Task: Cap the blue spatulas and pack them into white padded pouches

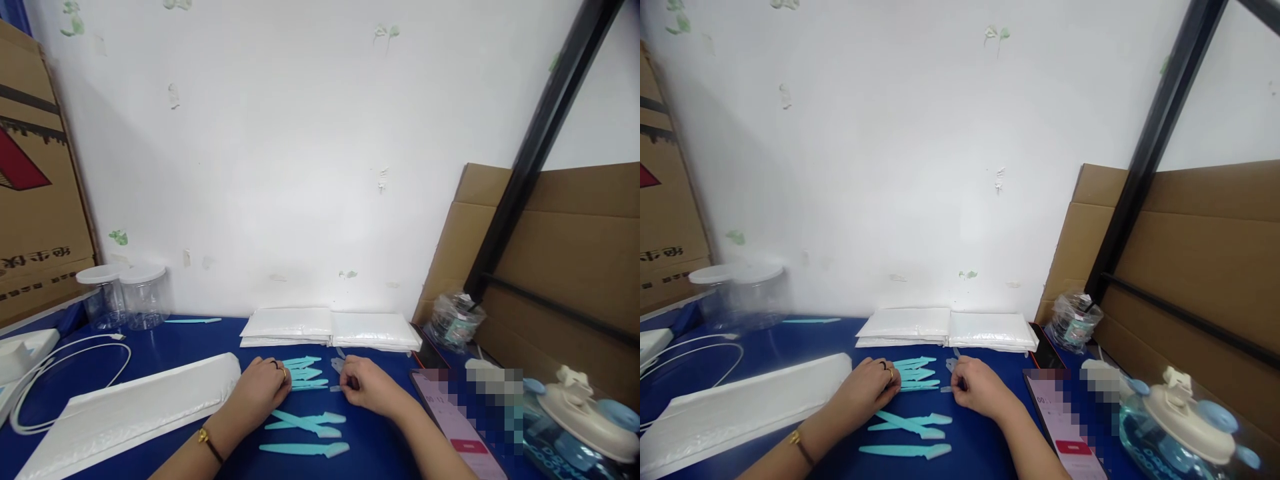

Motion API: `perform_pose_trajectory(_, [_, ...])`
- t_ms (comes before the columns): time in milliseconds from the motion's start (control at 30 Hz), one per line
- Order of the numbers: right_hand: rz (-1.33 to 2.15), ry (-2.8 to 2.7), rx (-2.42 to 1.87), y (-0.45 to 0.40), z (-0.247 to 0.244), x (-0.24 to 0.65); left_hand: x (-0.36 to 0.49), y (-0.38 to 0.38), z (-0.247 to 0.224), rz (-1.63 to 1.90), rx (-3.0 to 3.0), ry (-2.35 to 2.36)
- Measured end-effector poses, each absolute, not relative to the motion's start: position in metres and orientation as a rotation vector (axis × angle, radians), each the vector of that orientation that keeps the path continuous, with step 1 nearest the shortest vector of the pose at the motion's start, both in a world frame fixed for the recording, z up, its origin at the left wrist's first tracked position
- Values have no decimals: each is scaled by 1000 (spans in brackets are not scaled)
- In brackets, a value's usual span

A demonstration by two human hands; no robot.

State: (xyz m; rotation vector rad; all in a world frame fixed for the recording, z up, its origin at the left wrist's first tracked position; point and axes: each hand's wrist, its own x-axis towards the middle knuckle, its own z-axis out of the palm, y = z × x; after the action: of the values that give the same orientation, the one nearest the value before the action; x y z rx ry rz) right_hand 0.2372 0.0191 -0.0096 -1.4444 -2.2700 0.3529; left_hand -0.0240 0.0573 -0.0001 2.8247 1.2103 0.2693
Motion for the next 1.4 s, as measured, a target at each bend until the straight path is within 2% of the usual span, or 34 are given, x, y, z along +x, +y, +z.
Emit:
perform_pose_trajectory(167, [340,-2271,-1427,20,-10,240,-26,59,-4,307,2805,1194])
perform_pose_trajectory(400, [515,-2176,-1487,22,-16,244,-26,60,-4,285,2787,1176])
perform_pose_trajectory(967, [462,-2250,-1385,15,-14,217,-17,53,-4,277,2666,1145])
perform_pose_trajectory(1167, [448,-2190,-1325,12,-4,216,-19,49,3,402,2621,1171])
perform_pose_trajectory(1400, [784,-1802,-1208,10,5,214,-22,45,13,598,2308,1094])
